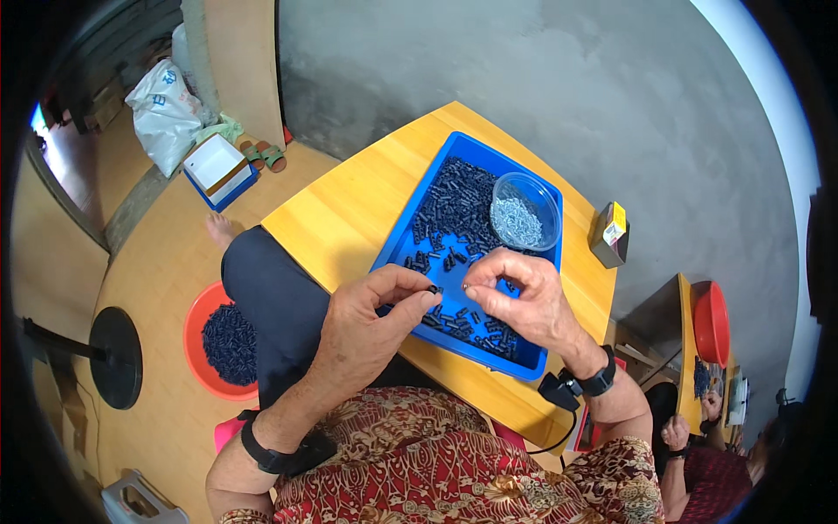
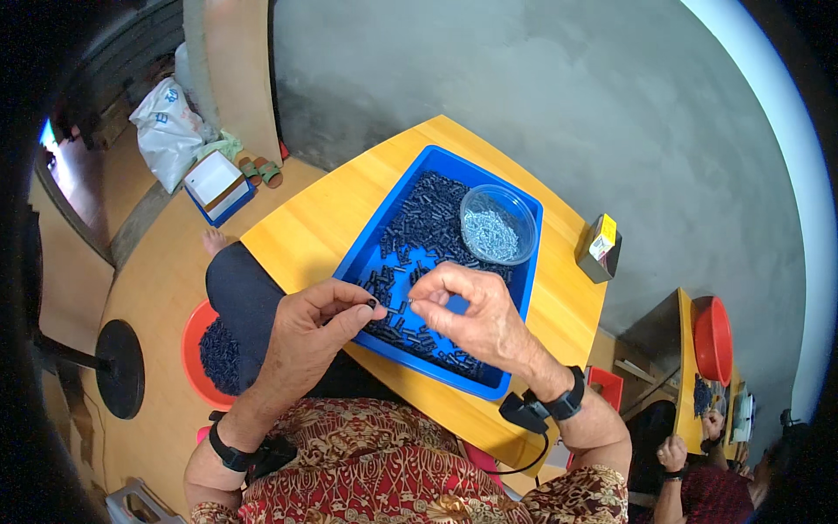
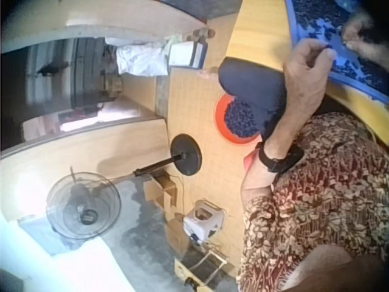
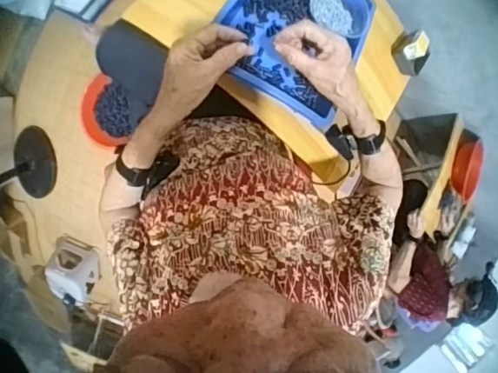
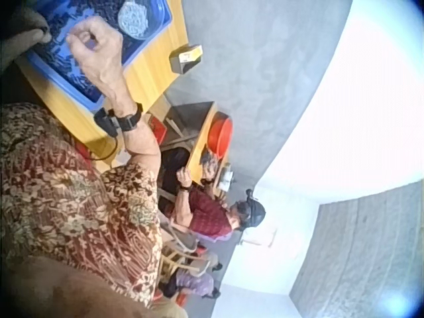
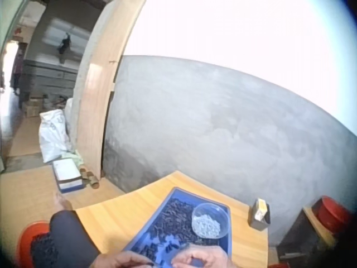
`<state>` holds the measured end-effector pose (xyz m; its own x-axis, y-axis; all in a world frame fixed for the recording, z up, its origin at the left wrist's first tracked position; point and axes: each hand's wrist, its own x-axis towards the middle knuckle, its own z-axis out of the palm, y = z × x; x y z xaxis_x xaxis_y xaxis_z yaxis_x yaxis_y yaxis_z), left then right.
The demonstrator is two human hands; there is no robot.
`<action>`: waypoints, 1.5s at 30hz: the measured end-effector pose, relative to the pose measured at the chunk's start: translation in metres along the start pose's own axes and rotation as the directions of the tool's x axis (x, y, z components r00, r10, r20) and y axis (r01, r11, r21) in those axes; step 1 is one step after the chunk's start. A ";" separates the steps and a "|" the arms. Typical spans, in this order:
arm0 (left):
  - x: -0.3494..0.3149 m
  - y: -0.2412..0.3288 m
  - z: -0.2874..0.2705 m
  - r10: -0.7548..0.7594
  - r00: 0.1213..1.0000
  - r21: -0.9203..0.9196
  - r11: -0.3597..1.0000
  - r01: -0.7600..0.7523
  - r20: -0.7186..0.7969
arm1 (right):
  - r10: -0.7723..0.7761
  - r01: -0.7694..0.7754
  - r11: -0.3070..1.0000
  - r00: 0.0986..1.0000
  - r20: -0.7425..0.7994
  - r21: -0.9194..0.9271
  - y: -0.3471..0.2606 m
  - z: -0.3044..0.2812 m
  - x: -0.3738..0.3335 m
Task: Assembling small silver metal rings onto blue plastic industrial components by hand.
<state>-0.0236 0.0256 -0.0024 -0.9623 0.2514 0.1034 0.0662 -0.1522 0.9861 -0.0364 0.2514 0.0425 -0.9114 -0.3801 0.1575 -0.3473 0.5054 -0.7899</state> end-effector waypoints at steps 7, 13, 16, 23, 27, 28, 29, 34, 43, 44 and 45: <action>-0.002 0.003 -0.001 -0.073 0.991 -0.179 0.980 0.093 0.113 | -0.283 0.278 0.957 0.958 -0.054 -0.078 -0.014 0.019 -0.004; -0.004 0.001 -0.001 -0.083 0.991 -0.135 0.986 0.097 0.108 | -0.370 0.343 0.913 0.924 -0.094 -0.221 -0.016 0.025 -0.005; -0.006 0.002 0.000 -0.048 0.996 -0.069 0.996 0.053 0.079 | -0.410 0.361 0.874 0.907 -0.097 -0.325 -0.017 0.029 -0.004; -0.005 0.007 -0.001 -0.010 0.999 0.069 0.998 0.007 0.044 | -0.480 0.400 0.818 0.871 -0.106 -0.413 -0.012 0.036 -0.003; -0.005 0.006 -0.001 0.009 0.999 0.062 0.998 -0.011 0.043 | -0.473 0.385 0.810 0.875 -0.106 -0.442 -0.010 0.038 -0.004; -0.005 0.006 -0.001 0.003 0.999 0.062 0.998 -0.006 0.046 | -0.473 0.382 0.810 0.874 -0.110 -0.444 -0.011 0.038 -0.003; -0.005 0.006 -0.002 -0.003 0.999 0.062 0.998 0.000 0.046 | -0.488 0.387 0.799 0.865 -0.119 -0.461 -0.012 0.037 -0.002; -0.003 -0.003 -0.004 0.010 0.999 0.015 1.000 -0.010 0.043 | -0.351 0.262 0.915 0.892 -0.285 -0.307 -0.017 0.031 -0.005; -0.004 -0.003 -0.002 0.019 0.996 0.019 1.000 -0.020 0.082 | -0.017 0.098 0.953 0.962 -0.272 0.286 -0.017 0.030 -0.014; -0.004 -0.002 -0.002 0.031 0.996 0.029 0.999 -0.033 0.087 | -0.020 0.100 0.953 0.963 -0.270 0.285 -0.016 0.028 -0.014; -0.004 -0.002 -0.002 0.033 0.996 0.028 0.999 -0.035 0.085 | -0.056 0.125 0.952 0.968 -0.243 0.279 -0.015 0.026 -0.013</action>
<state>-0.0204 0.0229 -0.0047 -0.9339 0.3263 0.1464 0.1075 -0.1343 0.9851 -0.0142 0.2290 0.0367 -0.9167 -0.2086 0.3409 -0.3833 0.2173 -0.8977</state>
